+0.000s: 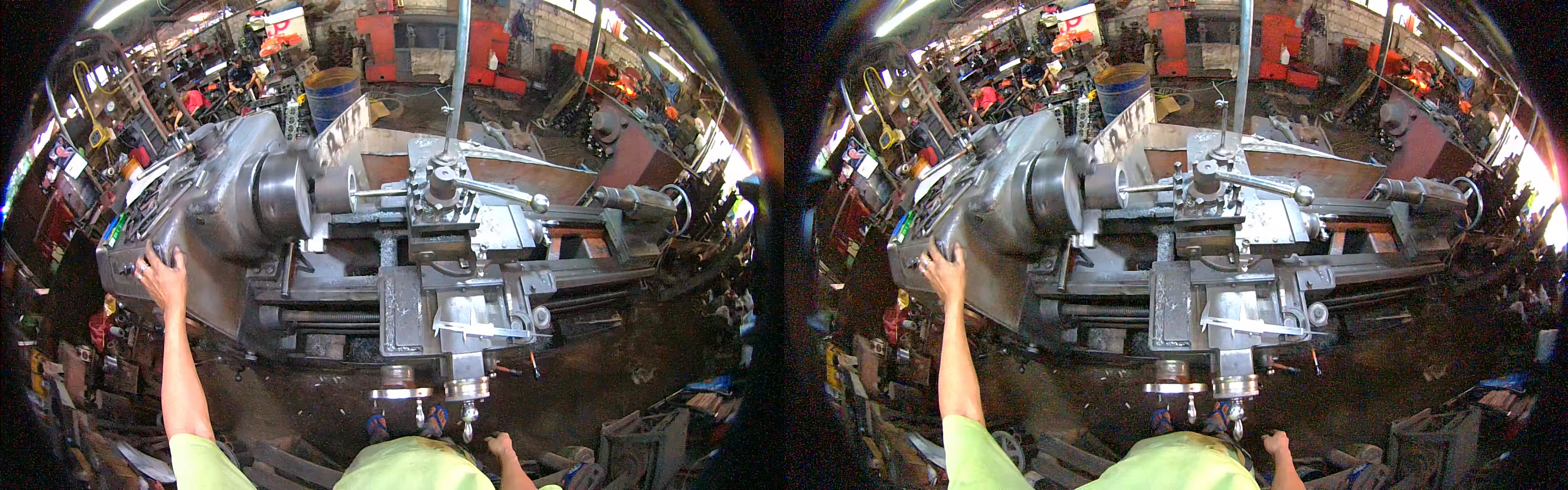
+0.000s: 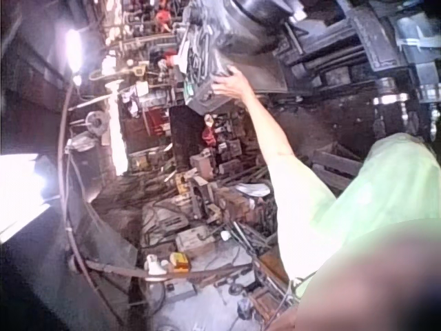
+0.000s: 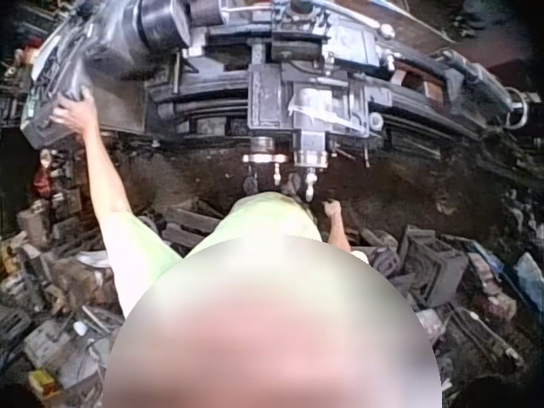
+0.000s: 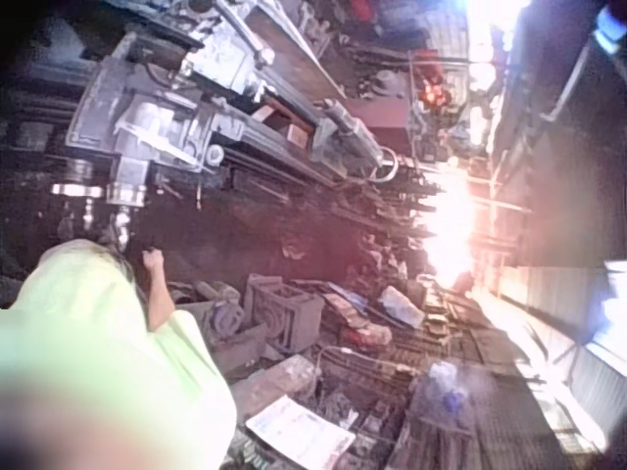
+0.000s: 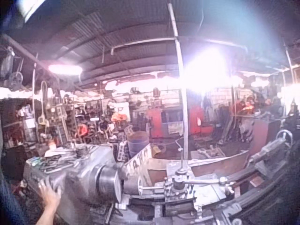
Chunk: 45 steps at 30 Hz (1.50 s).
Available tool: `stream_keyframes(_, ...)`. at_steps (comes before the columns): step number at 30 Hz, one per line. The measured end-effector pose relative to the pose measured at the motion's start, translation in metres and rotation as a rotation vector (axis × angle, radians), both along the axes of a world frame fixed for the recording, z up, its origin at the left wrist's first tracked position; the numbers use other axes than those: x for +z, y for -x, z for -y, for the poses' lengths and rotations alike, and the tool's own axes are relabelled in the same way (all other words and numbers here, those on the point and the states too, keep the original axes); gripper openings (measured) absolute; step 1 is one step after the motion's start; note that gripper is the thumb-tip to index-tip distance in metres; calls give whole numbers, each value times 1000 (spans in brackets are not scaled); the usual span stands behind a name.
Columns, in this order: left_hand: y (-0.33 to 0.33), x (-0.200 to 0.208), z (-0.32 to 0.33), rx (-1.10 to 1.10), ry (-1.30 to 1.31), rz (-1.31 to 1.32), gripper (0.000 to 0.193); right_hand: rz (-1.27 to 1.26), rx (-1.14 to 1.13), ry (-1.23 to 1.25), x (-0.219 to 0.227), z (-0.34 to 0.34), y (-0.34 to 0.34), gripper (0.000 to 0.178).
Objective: The person operates a metal lathe, adjusting the chuck and tool post, then uses a long metal bar to rotate the chuck by hand. They wipe the chuck with a cloth and continue to adjust the tool post and chuck with both hands.
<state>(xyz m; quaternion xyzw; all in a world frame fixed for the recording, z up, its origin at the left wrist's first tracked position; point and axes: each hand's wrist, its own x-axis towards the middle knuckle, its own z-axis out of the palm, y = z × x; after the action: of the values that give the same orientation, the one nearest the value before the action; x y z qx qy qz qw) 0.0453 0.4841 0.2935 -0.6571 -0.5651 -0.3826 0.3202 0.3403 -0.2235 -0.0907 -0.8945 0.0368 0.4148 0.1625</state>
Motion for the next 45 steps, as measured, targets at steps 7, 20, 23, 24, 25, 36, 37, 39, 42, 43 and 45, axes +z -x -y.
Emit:
stream_keyframes(7, 3, 0, 1, -33, -11, 21, 66, 96, -44, -100, -1, -4, 13, 54)
stream_keyframes(20, 1, -3, 4, -58, -11, 43, 66, 35, -9, -15, -56, 48, 51, 44)
stream_keyframes(23, 1, -2, 5, -59, -7, 34, 65, 63, -16, -17, -58, 52, 52, 45)
stream_keyframes(24, 1, -1, 6, -58, 7, 39, 65, 103, 30, -32, -57, 51, 51, 46)
stream_keyframes(25, 1, -1, 7, -56, 15, 37, 65, 123, 69, -8, -56, 50, 52, 47)
stream_keyframes(36, -2, 3, 10, -55, 24, 45, 65, -112, -388, -513, 31, -15, 22, 47)
stream_keyframes(37, -3, 3, 11, -54, 24, 44, 65, -161, -489, -607, 44, -23, 18, 48)
stream_keyframes(39, -3, 4, 12, -52, 27, 45, 65, -234, -541, -707, 72, -37, 11, 50)
stream_keyframes(42, -4, 3, 12, -48, 30, 48, 65, -389, -544, -891, 105, -55, 1, 54)
stream_keyframes(43, -4, 3, 12, -47, 28, 47, 65, -448, -532, -957, 112, -60, -1, 56)
stream_keyframes(45, -4, 1, 11, -49, 15, 47, 66, -541, -498, -1060, 122, -69, -2, 56)
